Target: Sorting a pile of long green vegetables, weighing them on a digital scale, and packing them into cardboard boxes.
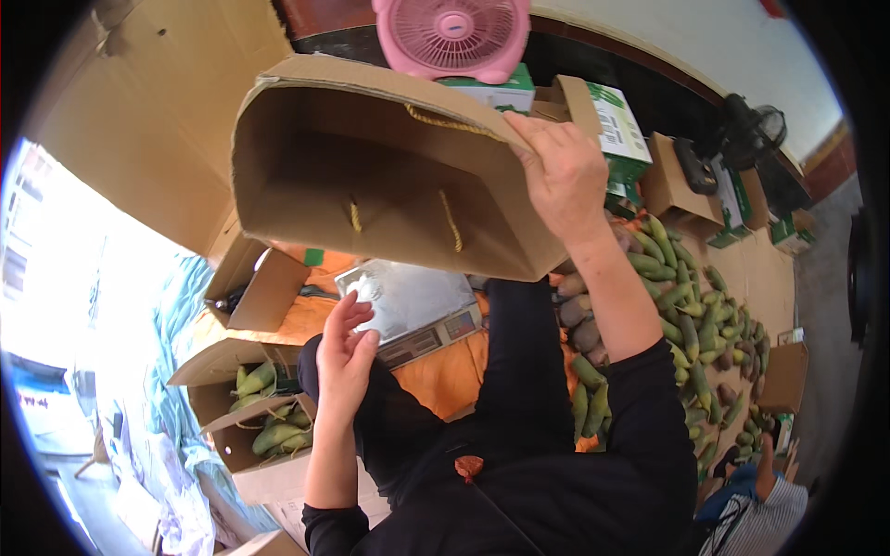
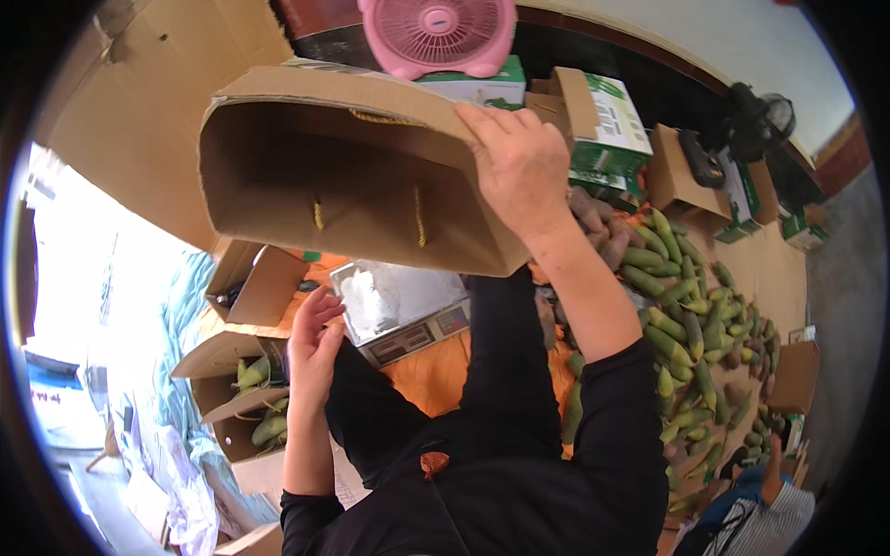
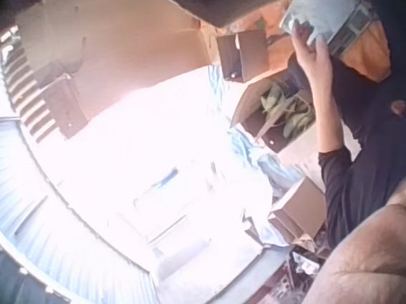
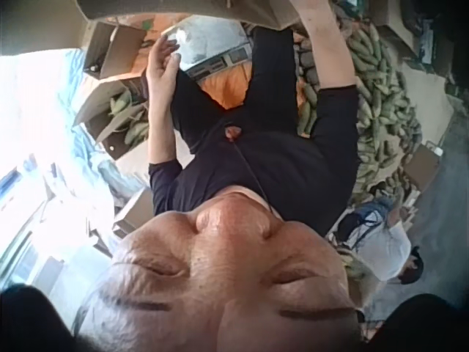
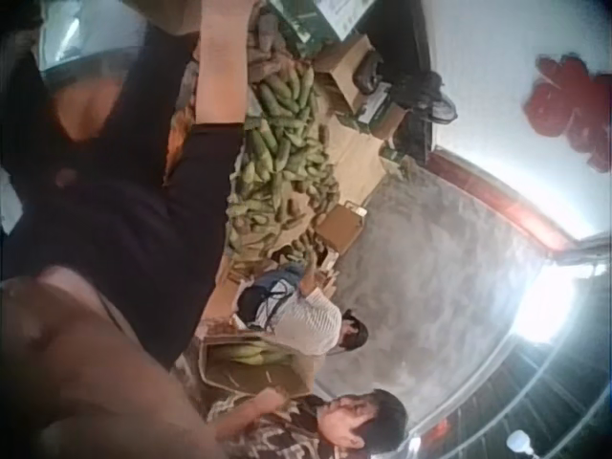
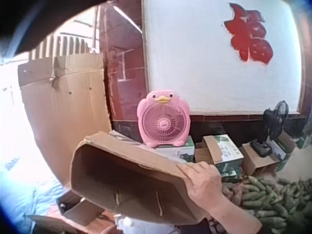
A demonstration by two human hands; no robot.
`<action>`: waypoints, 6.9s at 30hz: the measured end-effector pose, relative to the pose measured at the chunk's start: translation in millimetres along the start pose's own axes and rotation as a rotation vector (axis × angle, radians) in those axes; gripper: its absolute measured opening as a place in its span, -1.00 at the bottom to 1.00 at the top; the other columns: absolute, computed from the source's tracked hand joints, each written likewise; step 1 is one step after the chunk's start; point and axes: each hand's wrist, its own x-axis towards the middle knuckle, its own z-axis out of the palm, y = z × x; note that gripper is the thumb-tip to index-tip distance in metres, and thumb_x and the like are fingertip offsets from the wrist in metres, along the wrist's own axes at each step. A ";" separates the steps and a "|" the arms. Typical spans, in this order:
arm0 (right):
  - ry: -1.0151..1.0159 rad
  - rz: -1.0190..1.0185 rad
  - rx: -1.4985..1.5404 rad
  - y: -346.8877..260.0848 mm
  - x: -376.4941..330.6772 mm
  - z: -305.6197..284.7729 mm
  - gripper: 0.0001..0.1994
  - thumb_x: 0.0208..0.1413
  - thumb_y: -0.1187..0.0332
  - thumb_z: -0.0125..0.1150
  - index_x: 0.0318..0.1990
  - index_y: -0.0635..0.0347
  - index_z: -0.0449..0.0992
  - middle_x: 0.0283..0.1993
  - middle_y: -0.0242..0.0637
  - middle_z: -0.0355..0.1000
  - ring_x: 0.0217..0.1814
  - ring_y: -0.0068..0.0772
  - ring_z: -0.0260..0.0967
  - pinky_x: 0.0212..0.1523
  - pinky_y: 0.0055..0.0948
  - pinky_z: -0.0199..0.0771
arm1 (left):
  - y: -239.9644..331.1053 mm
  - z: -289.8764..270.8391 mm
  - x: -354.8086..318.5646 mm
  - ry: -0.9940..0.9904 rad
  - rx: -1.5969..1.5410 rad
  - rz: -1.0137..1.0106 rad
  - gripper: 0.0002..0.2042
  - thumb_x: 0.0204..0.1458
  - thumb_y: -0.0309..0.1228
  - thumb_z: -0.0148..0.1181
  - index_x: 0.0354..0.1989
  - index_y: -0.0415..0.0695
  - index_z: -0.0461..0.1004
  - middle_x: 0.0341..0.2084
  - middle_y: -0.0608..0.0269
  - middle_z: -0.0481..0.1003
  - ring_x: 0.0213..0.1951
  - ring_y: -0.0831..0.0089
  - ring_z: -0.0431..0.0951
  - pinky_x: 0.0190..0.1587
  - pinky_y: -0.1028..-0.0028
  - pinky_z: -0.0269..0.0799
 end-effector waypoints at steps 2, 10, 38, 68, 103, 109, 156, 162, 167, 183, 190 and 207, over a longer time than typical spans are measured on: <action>-0.013 0.012 0.086 -20.4 -1.0 19.0 -0.71 -0.02 0.41 0.15 -0.07 0.07 0.52 -0.18 -0.29 0.50 -0.18 -0.22 0.40 -0.18 -0.30 0.37 | -2.4 0.8 2.7 0.012 -0.162 -0.087 -0.40 0.05 -0.57 0.06 0.29 -0.22 0.01 0.12 0.02 0.25 0.11 0.32 0.34 0.03 0.44 0.33; -0.111 0.225 0.483 -70.0 -47.3 91.8 -0.76 0.02 0.39 0.14 -0.12 0.15 0.52 -0.22 -0.20 0.49 -0.22 -0.13 0.40 -0.22 -0.22 0.39 | -14.4 -11.6 21.9 0.074 -0.238 -0.071 -0.26 0.00 -0.46 0.21 0.32 -0.16 -0.10 0.22 0.09 0.10 0.23 0.18 0.16 0.17 0.25 0.17; -0.439 0.170 0.597 -1.5 -83.2 113.1 -0.78 0.04 0.27 0.11 -0.25 0.16 0.57 -0.27 -0.12 0.51 -0.25 -0.07 0.45 -0.24 -0.28 0.43 | -101.6 -8.9 49.7 -0.447 1.440 0.038 -0.85 -0.18 -0.59 0.08 -0.42 -0.10 0.52 -0.45 0.11 0.50 -0.31 0.12 0.55 -0.26 0.26 0.50; -0.520 2.026 0.057 108.6 -576.2 41.1 -0.65 -0.08 0.28 0.26 -0.18 0.36 0.50 -0.19 -0.04 0.50 -0.08 -0.17 0.45 -0.07 -0.32 0.39 | -107.2 16.0 71.9 -0.321 1.232 -0.057 -0.72 -0.14 -0.49 0.24 -0.18 -0.14 0.51 -0.32 0.01 0.49 -0.22 0.05 0.50 -0.16 0.24 0.40; -0.331 1.622 0.211 72.3 -517.4 37.2 -0.79 0.03 0.26 0.25 -0.31 0.23 0.56 -0.61 -0.33 0.38 -0.59 -0.52 0.30 -0.57 -0.46 0.33 | -107.1 8.1 52.8 -0.315 1.222 -0.048 -0.81 -0.12 -0.45 0.19 -0.27 -0.07 0.53 -0.39 0.15 0.47 -0.26 0.13 0.51 -0.21 0.26 0.44; -0.309 1.181 0.090 95.4 -432.5 14.4 -0.85 0.02 0.39 0.23 -0.33 0.31 0.50 -0.53 -0.19 0.40 -0.50 -0.47 0.30 -0.37 -0.41 0.35 | -108.3 7.3 53.7 -0.317 1.217 -0.019 -0.81 -0.11 -0.44 0.20 -0.26 -0.06 0.53 -0.38 0.15 0.48 -0.27 0.14 0.52 -0.21 0.25 0.45; -0.347 0.993 0.591 83.8 -212.5 79.8 -0.84 0.04 0.38 0.18 -0.25 0.25 0.53 -0.32 -0.31 0.53 -0.28 -0.51 0.44 -0.21 -0.49 0.42 | -102.0 19.5 58.8 -0.344 1.267 -0.007 -0.79 -0.12 -0.52 0.17 -0.24 -0.13 0.53 -0.34 0.06 0.49 -0.24 0.05 0.50 -0.20 0.22 0.41; -0.829 1.040 0.191 95.1 -378.1 91.4 -0.81 -0.08 0.27 0.21 -0.38 0.20 0.54 -0.22 -0.04 0.46 -0.10 -0.03 0.40 -0.14 -0.26 0.40 | -102.5 29.3 63.6 -0.368 1.246 -0.045 -0.78 -0.12 -0.53 0.16 -0.24 -0.12 0.53 -0.34 0.05 0.49 -0.25 0.06 0.51 -0.19 0.23 0.40; -1.164 0.918 0.318 60.5 -413.3 112.3 -0.71 -0.05 0.26 0.19 -0.15 0.12 0.50 -0.07 -0.12 0.36 0.05 -0.06 0.31 -0.06 -0.31 0.41 | -103.1 22.6 61.2 -0.324 1.218 -0.091 -0.78 -0.13 -0.51 0.17 -0.25 -0.10 0.54 -0.38 0.05 0.48 -0.25 0.07 0.51 -0.19 0.23 0.40; -0.861 0.991 0.591 70.5 -458.4 35.5 -0.63 -0.10 0.37 0.23 -0.06 0.15 0.44 -0.03 -0.14 0.37 0.08 -0.05 0.30 -0.02 -0.29 0.39 | -104.0 20.2 60.3 -0.296 1.246 -0.099 -0.79 -0.13 -0.55 0.09 -0.30 -0.05 0.56 -0.40 0.14 0.46 -0.28 0.13 0.51 -0.21 0.26 0.43; -0.728 1.089 0.670 87.0 -434.5 82.8 -0.59 -0.11 0.42 0.24 -0.02 0.16 0.41 -0.01 -0.14 0.37 0.09 -0.04 0.30 0.00 -0.28 0.38 | -108.6 18.4 61.1 -0.280 1.208 -0.070 -0.85 -0.07 -0.46 0.11 -0.32 -0.06 0.56 -0.46 0.11 0.44 -0.32 0.10 0.50 -0.25 0.23 0.42; -0.273 0.930 0.414 109.0 -293.9 45.9 -0.32 -0.25 0.60 0.36 0.13 0.25 0.23 0.05 -0.17 0.28 0.07 -0.23 0.29 0.12 -0.34 0.28 | -111.9 13.2 59.1 -0.283 1.218 -0.013 -0.77 -0.15 -0.57 0.09 -0.30 -0.06 0.55 -0.40 0.17 0.48 -0.28 0.17 0.53 -0.23 0.27 0.45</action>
